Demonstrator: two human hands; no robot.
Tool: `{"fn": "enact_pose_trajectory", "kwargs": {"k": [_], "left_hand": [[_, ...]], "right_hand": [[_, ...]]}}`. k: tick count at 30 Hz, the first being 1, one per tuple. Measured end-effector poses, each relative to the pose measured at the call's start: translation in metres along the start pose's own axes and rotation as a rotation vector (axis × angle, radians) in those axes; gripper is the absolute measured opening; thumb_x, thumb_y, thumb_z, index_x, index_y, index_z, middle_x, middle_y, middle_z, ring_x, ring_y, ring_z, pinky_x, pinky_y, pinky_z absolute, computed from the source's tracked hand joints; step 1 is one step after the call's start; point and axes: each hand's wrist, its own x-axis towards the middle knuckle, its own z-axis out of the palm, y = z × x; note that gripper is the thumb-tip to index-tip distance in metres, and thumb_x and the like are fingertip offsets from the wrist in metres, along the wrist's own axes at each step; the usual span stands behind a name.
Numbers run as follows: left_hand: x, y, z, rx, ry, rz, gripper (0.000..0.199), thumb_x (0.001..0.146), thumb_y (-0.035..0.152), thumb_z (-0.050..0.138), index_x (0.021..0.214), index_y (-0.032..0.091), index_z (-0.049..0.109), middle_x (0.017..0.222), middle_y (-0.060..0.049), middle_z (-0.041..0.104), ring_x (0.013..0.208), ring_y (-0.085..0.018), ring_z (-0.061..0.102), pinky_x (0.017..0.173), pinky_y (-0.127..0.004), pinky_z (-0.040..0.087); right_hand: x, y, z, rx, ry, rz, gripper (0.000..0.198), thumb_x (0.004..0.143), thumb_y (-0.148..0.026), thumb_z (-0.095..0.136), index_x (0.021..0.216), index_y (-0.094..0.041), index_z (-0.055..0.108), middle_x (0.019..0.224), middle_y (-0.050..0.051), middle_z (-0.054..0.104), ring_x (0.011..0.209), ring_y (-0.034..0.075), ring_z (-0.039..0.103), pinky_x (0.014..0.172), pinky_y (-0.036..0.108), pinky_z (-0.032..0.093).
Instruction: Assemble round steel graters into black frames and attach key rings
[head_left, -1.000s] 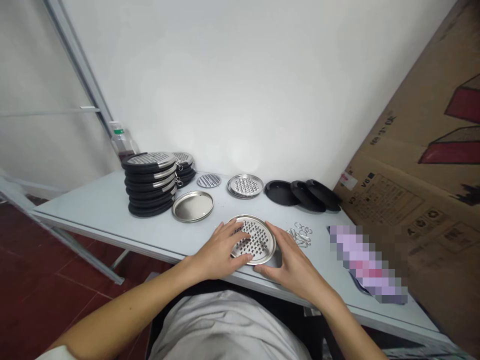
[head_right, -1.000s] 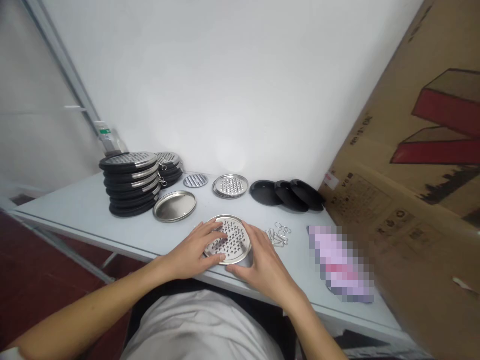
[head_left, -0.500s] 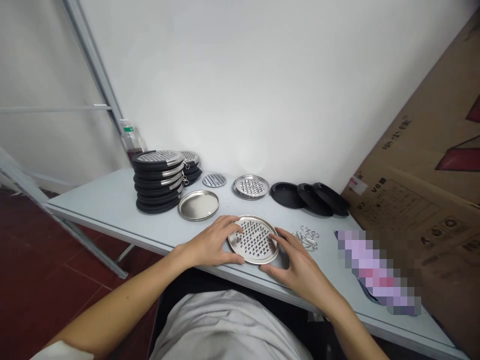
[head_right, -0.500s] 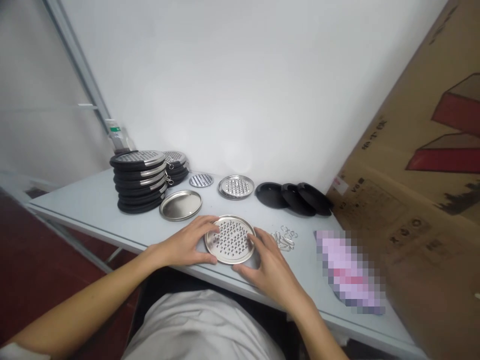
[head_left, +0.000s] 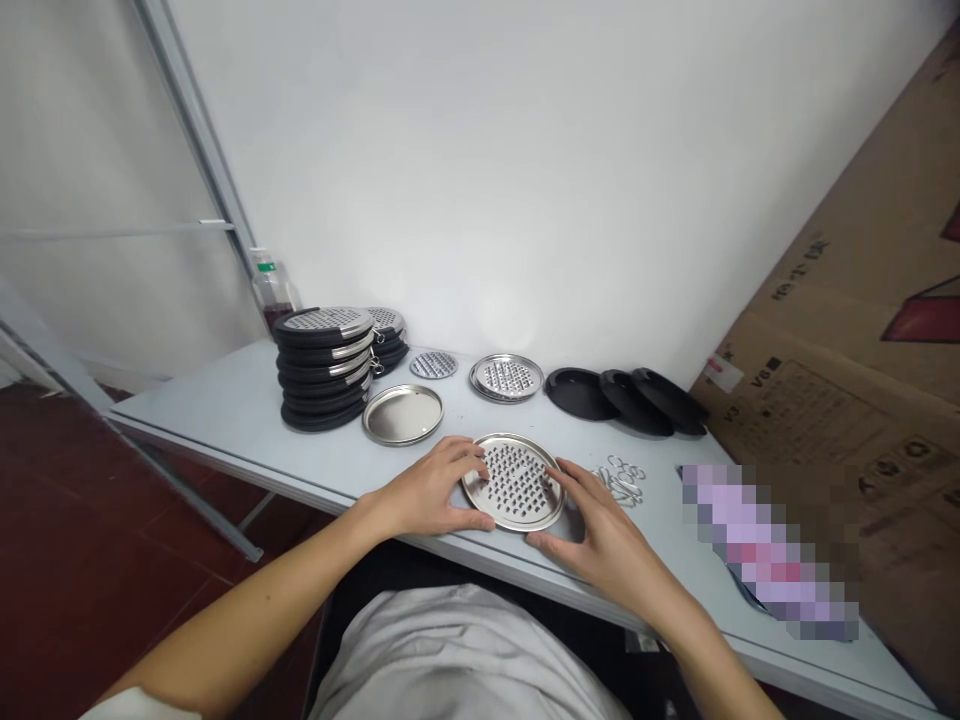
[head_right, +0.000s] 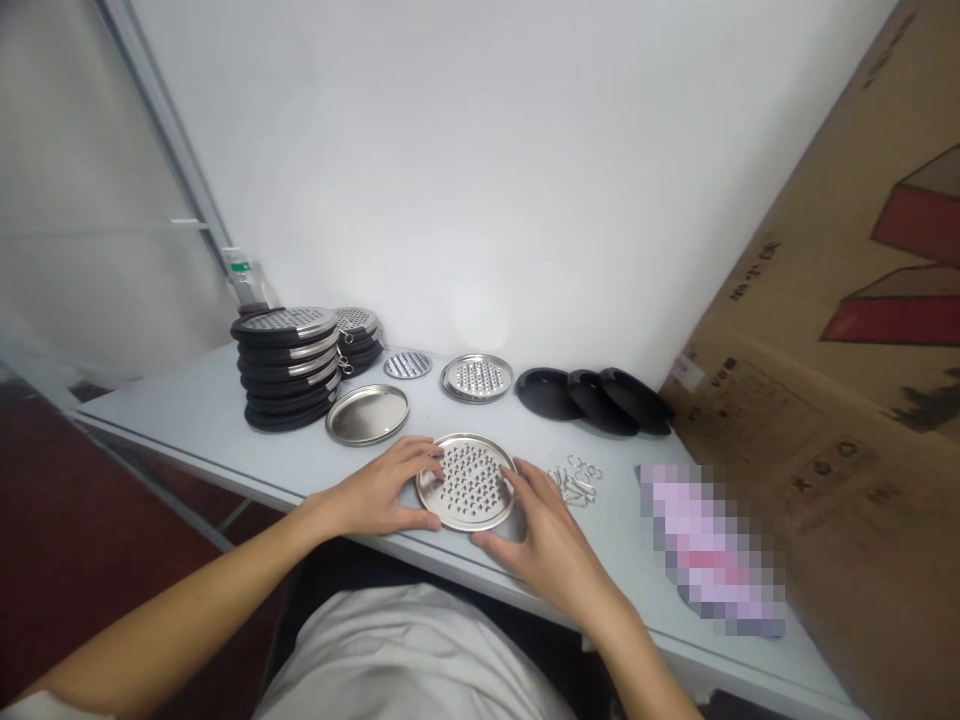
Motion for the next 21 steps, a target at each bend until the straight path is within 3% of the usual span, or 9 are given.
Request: {"fn": "enact_pose_trajectory", "kwargs": {"k": [8,21], "left_hand": [[-0.0002,-0.0018,0.0013,0.006,-0.013,-0.042,0.056,0.07,0.055,0.078,0.113,0.021,0.063,0.133,-0.012,0.056,0.132,-0.029,0.042,0.111,-0.043,0.037],[0.0,0.0009,-0.0001,-0.014,-0.021,-0.055,0.057,0.07,0.053,0.078,0.114,0.021,0.063,0.135,-0.013,0.055,0.133,-0.029,0.041,0.111,-0.045,0.037]], "right_hand": [[-0.0005,-0.0021,-0.0012,0.004,0.011,-0.004,0.05,0.075,-0.051,0.07,0.114,-0.022,0.058,0.146,0.014,0.044,0.137,0.033,0.04,0.11,0.048,0.039],[-0.0014,-0.0014,-0.0005,-0.023,0.004,0.012,0.053,0.076,-0.052,0.068,0.118,-0.021,0.059,0.147,0.016,0.043,0.138,0.034,0.04,0.111,0.05,0.037]]}}
